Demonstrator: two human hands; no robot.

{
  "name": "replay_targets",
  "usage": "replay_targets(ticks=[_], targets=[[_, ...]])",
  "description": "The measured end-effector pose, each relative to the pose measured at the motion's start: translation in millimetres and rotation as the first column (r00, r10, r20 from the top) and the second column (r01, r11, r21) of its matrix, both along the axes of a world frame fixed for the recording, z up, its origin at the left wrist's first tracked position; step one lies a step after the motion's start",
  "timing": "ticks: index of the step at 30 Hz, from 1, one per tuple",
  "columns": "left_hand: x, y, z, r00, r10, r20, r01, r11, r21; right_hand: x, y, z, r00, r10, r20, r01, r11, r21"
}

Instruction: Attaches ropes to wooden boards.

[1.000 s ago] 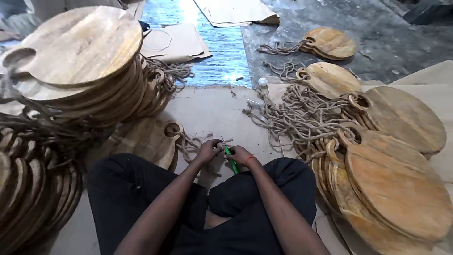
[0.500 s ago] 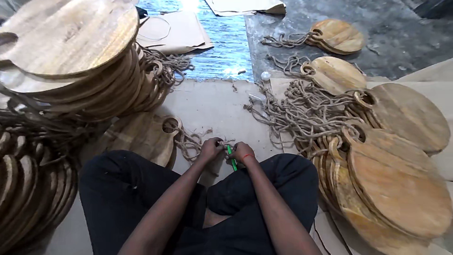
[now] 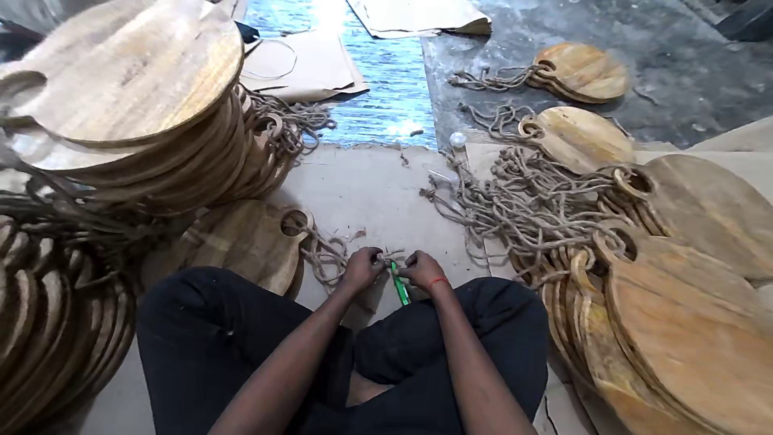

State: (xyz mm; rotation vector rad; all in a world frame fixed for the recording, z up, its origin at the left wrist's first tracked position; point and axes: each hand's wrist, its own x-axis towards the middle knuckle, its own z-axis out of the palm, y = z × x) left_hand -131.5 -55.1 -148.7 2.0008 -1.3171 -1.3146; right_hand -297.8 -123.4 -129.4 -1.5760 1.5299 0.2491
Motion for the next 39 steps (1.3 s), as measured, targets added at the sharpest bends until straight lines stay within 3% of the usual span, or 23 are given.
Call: replay_targets(ticks=[2,6,14,19,22,24,35,39], targets=[[0.7,0.0,1.9,0.998,0.040,-0.043,-0.040,0.999,0.000,-2.0,1.4,10.3,0.987,-0.006,0.164,0.029,0.989,-0.144],[0.7,-0.3,-0.4,0.989,0.091,-0.113,-0.094,0.995,-0.022,1.3,2.3,10.1,0.934,0.016,0.357,0.030,0.992,-0.122],[-6.0,-2.7,0.3,0.980,0.180,-0.081,-0.177,0.983,0.040,8.3,1.0,-0.3,0.930,-0.001,0.367,0.066,0.984,-0.164],[-2.2,-3.6,8.1,0.942,0.262,-0.208,-0.268,0.963,0.001,9.9,7.1,2.0,0.889,0.034,0.456,0.057,0.981,-0.186],[-2.6,-3.7,6.4,0.943,0.244,-0.225,-0.252,0.968,-0.006,13.6,11.6,5.6,0.896,0.068,0.439,0.073,0.952,-0.297],[-2.2,-1.6,2.5,0.947,0.228,-0.226,-0.235,0.972,-0.001,11.2,10.9,8.3,0.899,0.051,0.435,0.081,0.957,-0.278],[-19.7,-4.3,-7.6,0.960,0.275,0.049,-0.273,0.961,-0.042,15.0,2.9,3.8,0.937,-0.025,0.349,0.128,0.952,-0.277],[-23.7,-6.5,-17.3,0.957,0.283,0.070,-0.273,0.955,-0.119,17.5,-7.2,-3.7,0.952,-0.031,0.303,0.112,0.961,-0.254]])
